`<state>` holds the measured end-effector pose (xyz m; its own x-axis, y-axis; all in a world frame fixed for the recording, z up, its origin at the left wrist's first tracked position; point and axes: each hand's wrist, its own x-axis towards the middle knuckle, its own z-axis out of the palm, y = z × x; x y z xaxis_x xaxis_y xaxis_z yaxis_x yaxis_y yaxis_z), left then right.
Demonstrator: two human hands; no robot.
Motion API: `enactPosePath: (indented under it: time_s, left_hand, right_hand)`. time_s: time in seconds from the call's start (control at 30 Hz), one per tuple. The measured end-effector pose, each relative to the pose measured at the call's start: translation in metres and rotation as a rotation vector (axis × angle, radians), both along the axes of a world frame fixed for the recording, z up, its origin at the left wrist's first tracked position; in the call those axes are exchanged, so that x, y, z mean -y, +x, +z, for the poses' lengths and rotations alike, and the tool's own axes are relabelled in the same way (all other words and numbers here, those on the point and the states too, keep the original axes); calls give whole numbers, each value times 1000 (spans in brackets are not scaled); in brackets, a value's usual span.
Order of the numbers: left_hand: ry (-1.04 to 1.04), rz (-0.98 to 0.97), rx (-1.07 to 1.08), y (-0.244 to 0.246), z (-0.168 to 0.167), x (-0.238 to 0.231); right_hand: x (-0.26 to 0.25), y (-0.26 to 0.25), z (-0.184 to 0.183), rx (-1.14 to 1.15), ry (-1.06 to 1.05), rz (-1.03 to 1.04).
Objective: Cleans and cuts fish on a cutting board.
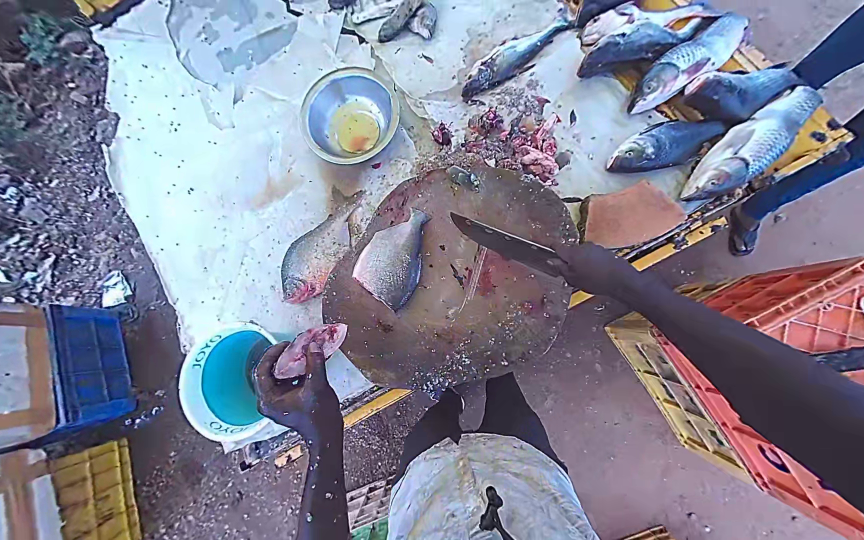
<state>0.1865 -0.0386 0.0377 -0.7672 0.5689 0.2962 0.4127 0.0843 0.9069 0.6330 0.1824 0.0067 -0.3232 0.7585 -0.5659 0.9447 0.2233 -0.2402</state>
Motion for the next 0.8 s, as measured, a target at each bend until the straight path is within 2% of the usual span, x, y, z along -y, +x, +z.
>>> enactPosePath:
  time_s: [0.07,0.1,0.2,0.27,0.37,0.47,0.53,0.57,0.6,0.67,0.73,0.8]
  left_hand:
    - [-27,-38,-14,3,-14,2]
    - [-18,-63,1,8,-22,1]
    - [3,-126,19,14,-40,-30]
    - [6,-124,-12,19,-46,-67]
    - [119,-132,-151,6,-52,-181]
    - [159,-242,-270,-18,-55,-316]
    - [93,-316,-376,-25,-63,-370]
    - [76,-326,-432,-26,-65,-378]
    - [92,-315,-490,-28,-62,-373]
    - [240,-246,-589,-24,-41,-319]
    - [261,-180,-636,-30,-24,-222]
    - [87,-55,-612,-62,-25,-115]
  right_hand:
    - [-68,10,-10,35,191,-171]
    - [-85,7,-9,23,241,-218]
    - [-55,-29,-11,-129,245,-186]
    - [-5,-64,-9,-132,160,-300]
    - [34,-88,-25,-258,229,-564]
    - [38,-103,-27,-230,258,-665]
    - [39,-107,-23,-180,221,-690]
    - [40,-107,-23,-169,223,-689]
    - [39,-107,-24,-164,237,-678]
    - [40,-103,-26,-160,249,-666]
    - [39,-101,-27,-162,235,-675]
    - [40,-99,-26,-149,224,-673]
